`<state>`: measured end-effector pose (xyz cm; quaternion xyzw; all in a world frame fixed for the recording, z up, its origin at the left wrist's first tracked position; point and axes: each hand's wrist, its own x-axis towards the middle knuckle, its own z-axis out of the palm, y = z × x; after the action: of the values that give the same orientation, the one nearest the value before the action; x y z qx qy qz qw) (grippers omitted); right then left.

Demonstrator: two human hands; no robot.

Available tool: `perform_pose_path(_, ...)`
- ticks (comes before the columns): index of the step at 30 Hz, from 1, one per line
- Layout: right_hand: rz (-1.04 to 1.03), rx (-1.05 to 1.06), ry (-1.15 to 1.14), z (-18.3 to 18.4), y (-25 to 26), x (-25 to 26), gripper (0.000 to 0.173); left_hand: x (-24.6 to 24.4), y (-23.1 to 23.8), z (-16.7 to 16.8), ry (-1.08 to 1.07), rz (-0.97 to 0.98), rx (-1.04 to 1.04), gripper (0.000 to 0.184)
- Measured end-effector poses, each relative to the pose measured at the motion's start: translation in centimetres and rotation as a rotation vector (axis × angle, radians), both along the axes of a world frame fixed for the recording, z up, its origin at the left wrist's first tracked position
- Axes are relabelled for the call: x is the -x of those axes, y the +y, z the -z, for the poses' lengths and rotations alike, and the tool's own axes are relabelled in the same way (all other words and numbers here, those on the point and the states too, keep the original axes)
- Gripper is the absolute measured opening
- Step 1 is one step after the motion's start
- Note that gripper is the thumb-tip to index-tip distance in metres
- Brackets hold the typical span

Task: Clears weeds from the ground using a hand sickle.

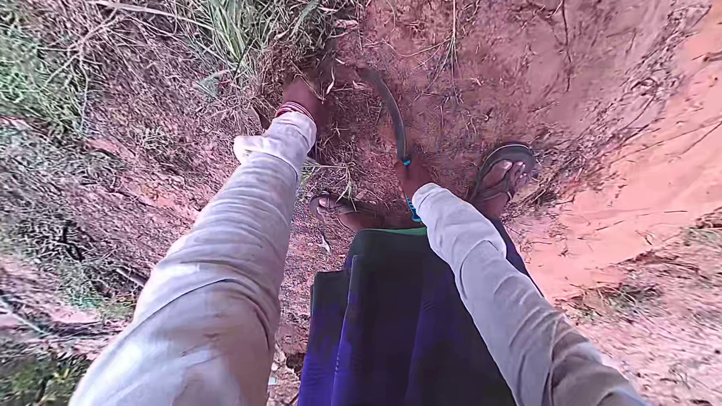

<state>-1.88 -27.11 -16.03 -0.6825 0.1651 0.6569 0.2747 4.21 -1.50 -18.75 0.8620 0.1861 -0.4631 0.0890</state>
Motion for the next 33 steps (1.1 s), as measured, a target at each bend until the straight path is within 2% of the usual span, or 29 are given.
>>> perform_pose_path(2, -0.005, 0.045, 0.042, -1.7, 0.2, 1.7, 0.051, -0.4, -0.2, -0.9, 0.006, -0.056, -0.009, 0.049)
perform_pose_path(5, -0.031, 0.055, 0.054, -8.4, -1.7, 4.5, 0.056, -0.1, 0.5, -1.5, 0.025, -0.107, 0.001, 0.048)
perform_pose_path(7, 0.051, 0.042, -0.023, -11.7, -3.4, 6.6, 0.056, 0.8, 1.6, -3.3, -0.010, -0.129, 0.034, 0.049)
perform_pose_path(9, 0.210, 0.014, -0.173, -13.3, -4.3, 7.0, 0.053, 1.8, 3.4, -5.7, -0.112, -0.133, 0.086, 0.045)
perform_pose_path(10, 0.262, -0.002, -0.212, -13.4, -4.1, 6.1, 0.050, 2.8, 4.6, -6.3, -0.166, -0.145, 0.109, 0.044)
perform_pose_path(12, 0.277, -0.037, -0.152, -12.0, -2.4, 3.0, 0.043, 5.1, 7.2, -6.7, -0.225, -0.156, 0.100, 0.042)
perform_pose_path(15, 0.178, -0.072, -0.083, -5.6, 1.9, 0.1, 0.046, 5.5, 9.8, -6.0, -0.227, -0.136, 0.036, 0.040)
perform_pose_path(17, 0.130, -0.048, -0.069, -2.6, 3.3, 2.0, 0.048, 4.7, 9.5, -6.1, -0.153, -0.119, -0.002, 0.044)
perform_pose_path(19, 0.050, -0.003, -0.029, -3.5, 2.8, 4.4, 0.050, 3.7, 8.5, -5.8, -0.066, -0.064, -0.003, 0.064)
perform_pose_path(22, -0.022, 0.058, 0.001, -7.3, 0.5, 5.1, 0.056, 2.6, 3.9, -7.1, 0.049, -0.040, 0.050, 0.087)
perform_pose_path(25, 0.114, 0.002, -0.193, -10.3, -0.7, 3.9, 0.049, 2.2, -0.5, -7.8, -0.033, -0.122, 0.084, 0.099)
perform_pose_path(28, 0.254, 0.029, -0.386, -11.4, -2.3, 3.5, 0.047, 2.4, -4.0, -5.2, -0.070, -0.067, 0.049, 0.113)
perform_pose_path(30, 0.361, 0.083, -0.374, -10.8, -2.9, 2.4, 0.041, 2.2, -5.6, -2.1, -0.111, 0.088, 0.077, 0.109)
perform_pose_path(32, 0.418, 0.084, -0.403, -10.1, -3.8, 2.6, 0.038, 2.4, -5.8, 1.0, -0.095, 0.251, 0.151, 0.089)
perform_pose_path(33, 0.402, 0.058, -0.424, -9.7, -4.4, 3.1, 0.039, 2.7, -4.9, 1.8, -0.064, 0.272, 0.172, 0.074)
